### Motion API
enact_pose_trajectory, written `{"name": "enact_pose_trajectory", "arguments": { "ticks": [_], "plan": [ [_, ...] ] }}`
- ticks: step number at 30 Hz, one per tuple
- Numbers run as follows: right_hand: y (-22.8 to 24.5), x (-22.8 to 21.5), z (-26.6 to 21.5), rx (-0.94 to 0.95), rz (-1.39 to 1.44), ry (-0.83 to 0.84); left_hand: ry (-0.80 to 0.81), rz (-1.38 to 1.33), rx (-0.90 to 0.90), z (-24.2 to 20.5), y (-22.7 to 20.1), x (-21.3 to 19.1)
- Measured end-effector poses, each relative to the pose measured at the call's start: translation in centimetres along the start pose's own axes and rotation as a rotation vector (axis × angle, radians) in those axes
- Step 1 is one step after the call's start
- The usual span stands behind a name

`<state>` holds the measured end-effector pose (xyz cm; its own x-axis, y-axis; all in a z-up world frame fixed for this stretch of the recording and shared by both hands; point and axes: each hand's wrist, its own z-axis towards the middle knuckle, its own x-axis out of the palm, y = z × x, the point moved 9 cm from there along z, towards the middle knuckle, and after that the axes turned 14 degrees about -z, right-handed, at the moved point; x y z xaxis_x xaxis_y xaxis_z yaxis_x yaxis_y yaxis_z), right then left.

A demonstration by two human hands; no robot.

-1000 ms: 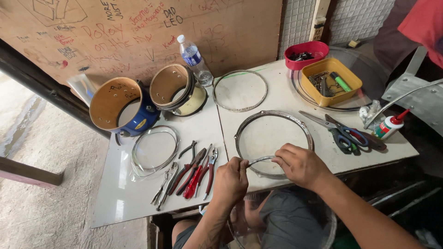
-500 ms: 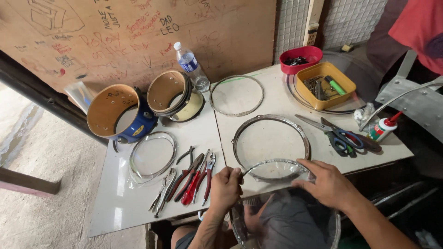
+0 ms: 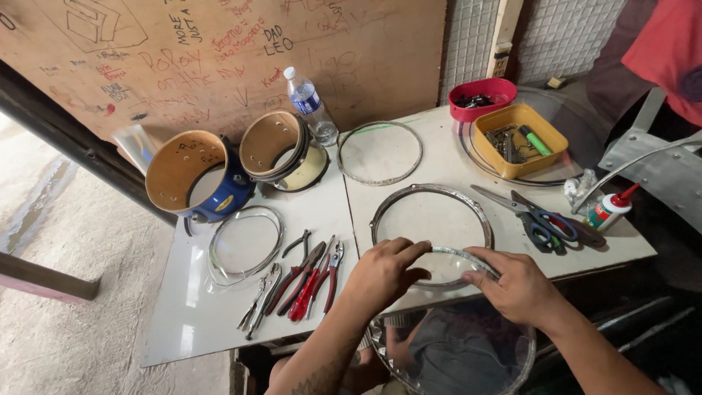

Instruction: The person uses pliers to remove a metal ring from a drum head and then uses scissors to trim the excess material around the edge of the drum head.

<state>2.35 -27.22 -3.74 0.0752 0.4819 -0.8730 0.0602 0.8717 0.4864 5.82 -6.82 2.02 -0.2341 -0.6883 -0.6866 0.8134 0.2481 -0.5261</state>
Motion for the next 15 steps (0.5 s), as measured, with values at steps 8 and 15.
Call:
{"name": "enact_pose_trajectory", "arguments": {
  "ticks": [8,15],
  "plan": [
    [0.2,-0.5,-0.2,0.001,0.131,0.035,-0.212,0.467,0.253,-1.5,-1.6,1.7],
    [1.2,-1.2,0.4,-0.180,0.225,-0.061,-0.201,0.586,0.319,-1.4,-2.8,1.6]
  ]
}}
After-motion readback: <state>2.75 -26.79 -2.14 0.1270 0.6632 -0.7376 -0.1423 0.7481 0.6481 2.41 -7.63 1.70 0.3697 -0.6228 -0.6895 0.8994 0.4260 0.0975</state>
